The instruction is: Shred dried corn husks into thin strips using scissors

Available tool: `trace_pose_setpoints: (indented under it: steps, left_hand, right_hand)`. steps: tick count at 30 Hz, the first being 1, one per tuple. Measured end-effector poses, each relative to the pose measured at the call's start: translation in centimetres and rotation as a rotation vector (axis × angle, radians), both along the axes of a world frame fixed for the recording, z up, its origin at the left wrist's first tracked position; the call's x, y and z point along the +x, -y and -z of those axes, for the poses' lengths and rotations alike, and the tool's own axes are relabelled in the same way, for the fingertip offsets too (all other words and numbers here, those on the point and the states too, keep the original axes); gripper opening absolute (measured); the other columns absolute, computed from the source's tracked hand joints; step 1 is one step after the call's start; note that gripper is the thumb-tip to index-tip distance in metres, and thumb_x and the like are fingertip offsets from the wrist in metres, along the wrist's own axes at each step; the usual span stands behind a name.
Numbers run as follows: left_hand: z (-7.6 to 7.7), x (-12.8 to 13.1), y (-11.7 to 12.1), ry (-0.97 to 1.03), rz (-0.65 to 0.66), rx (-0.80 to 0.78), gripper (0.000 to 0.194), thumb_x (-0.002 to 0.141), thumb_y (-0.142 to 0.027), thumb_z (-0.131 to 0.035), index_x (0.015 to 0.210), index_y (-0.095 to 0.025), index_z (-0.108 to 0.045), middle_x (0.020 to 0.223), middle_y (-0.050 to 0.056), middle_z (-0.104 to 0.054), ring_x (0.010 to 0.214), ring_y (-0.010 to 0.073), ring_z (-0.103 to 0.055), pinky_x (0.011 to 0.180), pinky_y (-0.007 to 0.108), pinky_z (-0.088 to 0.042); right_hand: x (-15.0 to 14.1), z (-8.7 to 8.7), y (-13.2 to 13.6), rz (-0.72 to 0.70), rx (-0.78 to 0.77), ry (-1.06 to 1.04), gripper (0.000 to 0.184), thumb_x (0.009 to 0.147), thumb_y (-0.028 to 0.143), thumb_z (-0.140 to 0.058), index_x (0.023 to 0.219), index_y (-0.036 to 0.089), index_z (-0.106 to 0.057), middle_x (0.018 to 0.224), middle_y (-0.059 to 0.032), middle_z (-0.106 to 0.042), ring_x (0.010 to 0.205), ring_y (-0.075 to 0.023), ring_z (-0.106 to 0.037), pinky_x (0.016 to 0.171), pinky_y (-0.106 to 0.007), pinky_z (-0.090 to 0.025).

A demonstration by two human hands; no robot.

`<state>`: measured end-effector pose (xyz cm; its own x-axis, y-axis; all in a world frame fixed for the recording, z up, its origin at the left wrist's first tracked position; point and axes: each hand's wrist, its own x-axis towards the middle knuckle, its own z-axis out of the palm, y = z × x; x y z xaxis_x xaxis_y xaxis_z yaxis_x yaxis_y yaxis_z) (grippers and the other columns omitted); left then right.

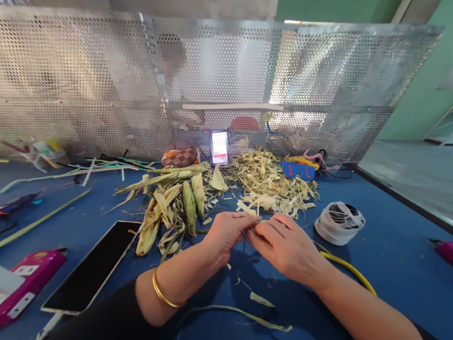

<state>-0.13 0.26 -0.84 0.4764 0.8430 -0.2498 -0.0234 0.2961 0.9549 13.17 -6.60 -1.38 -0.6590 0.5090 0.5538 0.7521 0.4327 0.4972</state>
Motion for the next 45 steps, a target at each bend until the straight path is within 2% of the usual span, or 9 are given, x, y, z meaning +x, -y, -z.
trace_pose_setpoints:
  steps: [3, 10, 16, 24, 27, 31, 36, 41, 45]
  left_hand:
    - [-0.5, -0.1, 0.3, -0.015, 0.026, -0.032, 0.029, 0.052, -0.038, -0.076, 0.056, -0.013, -0.062, 0.043, -0.007, -0.039, 0.039, 0.0021, -0.025, 0.040, 0.020, -0.014]
    - [-0.6, -0.4, -0.3, -0.040, 0.060, 0.031, 0.033, 0.049, -0.039, -0.078, 0.065, -0.011, -0.069, 0.053, -0.002, -0.052, 0.044, 0.0035, -0.037, 0.041, 0.018, -0.020]
    - [-0.8, -0.4, -0.4, -0.025, 0.020, 0.110, 0.024, 0.062, -0.036, -0.071, 0.066, -0.012, -0.070, 0.067, 0.004, -0.065, 0.045, 0.0029, -0.037, 0.042, 0.018, -0.025]
    - [-1.7, -0.5, 0.0, -0.064, 0.001, 0.104, 0.026, 0.060, -0.035, -0.071, 0.075, -0.013, -0.070, 0.072, 0.004, -0.068, 0.047, 0.0056, -0.041, 0.042, 0.019, -0.026]
    - [-2.0, -0.7, 0.0, -0.090, 0.006, 0.160, 0.023, 0.059, -0.035, -0.069, 0.068, -0.014, -0.069, 0.068, 0.003, -0.066, 0.053, 0.0082, -0.045, 0.046, 0.020, -0.028]
    - [-2.3, -0.8, 0.1, -0.121, 0.036, 0.246, 0.023, 0.061, -0.036, -0.067, 0.054, -0.014, -0.065, 0.072, 0.004, -0.065, 0.062, 0.0112, -0.049, 0.052, 0.022, -0.032]
    - [-2.0, -0.7, 0.1, -0.106, 0.083, 0.300, 0.026, 0.060, -0.035, -0.070, 0.047, -0.014, -0.062, 0.079, 0.004, -0.066, 0.067, 0.0122, -0.053, 0.058, 0.023, -0.037]
    - [-1.6, -0.7, -0.1, -0.130, 0.113, 0.352, 0.022, 0.061, -0.032, -0.070, 0.048, -0.016, -0.062, 0.062, 0.001, -0.060, 0.058, 0.0108, -0.051, 0.057, 0.024, -0.037]
    - [-1.8, -0.8, -0.2, -0.168, 0.141, 0.381, 0.026, 0.064, -0.030, -0.067, 0.044, -0.016, -0.058, 0.055, 0.000, -0.058, 0.056, 0.0108, -0.051, 0.058, 0.023, -0.039]
  right_hand:
    - [0.3, 0.1, 0.1, -0.043, 0.017, -0.049, 0.022, 0.089, 0.010, -0.043, 0.091, 0.014, -0.065, 0.074, -0.0048, -0.062, 0.068, -0.0164, -0.053, 0.075, -0.035, -0.040]
    - [0.5, 0.4, 0.0, -0.075, -0.003, -0.333, 0.021, 0.089, 0.007, -0.042, 0.093, 0.016, -0.060, 0.085, -0.0063, -0.068, 0.076, -0.0150, -0.060, 0.077, -0.033, -0.041]
    - [0.2, 0.5, 0.5, -0.157, -0.027, -0.309, 0.019, 0.087, 0.006, -0.043, 0.093, 0.016, -0.058, 0.083, -0.0074, -0.068, 0.072, -0.0156, -0.061, 0.077, -0.035, -0.043]
    - [0.0, 0.3, 0.8, -0.312, -0.092, -0.351, 0.026, 0.087, 0.007, -0.044, 0.109, 0.015, -0.055, 0.084, -0.0064, -0.069, 0.078, -0.0160, -0.063, 0.078, -0.034, -0.045]
    - [0.7, 0.3, 0.3, -0.173, -0.111, -0.626, 0.030, 0.088, 0.016, -0.047, 0.119, 0.018, -0.051, 0.094, -0.0081, -0.068, 0.087, -0.0189, -0.062, 0.080, -0.036, -0.046]
    - [1.7, 0.5, -0.8, 0.058, -0.222, -0.809, 0.020, 0.089, 0.029, -0.050, 0.105, 0.021, -0.058, 0.100, -0.0094, -0.065, 0.095, -0.0237, -0.059, 0.080, -0.037, -0.046]
    - [2.0, 0.4, -1.0, 0.048, -0.360, -0.765, 0.014, 0.089, 0.027, -0.051, 0.078, 0.021, -0.057, 0.077, -0.0024, -0.064, 0.078, -0.0197, -0.058, 0.077, -0.035, -0.042]
    - [1.6, 0.0, -0.7, 0.025, -0.387, -0.707, 0.016, 0.090, 0.021, -0.047, 0.075, 0.020, -0.053, 0.071, -0.0011, -0.060, 0.072, -0.0178, -0.055, 0.080, -0.035, -0.039]
    - [1.6, -0.5, -0.6, 0.011, -0.500, -0.751, 0.019, 0.089, 0.021, -0.045, 0.071, 0.020, -0.051, 0.068, -0.0004, -0.057, 0.068, -0.0163, -0.052, 0.079, -0.034, -0.038]
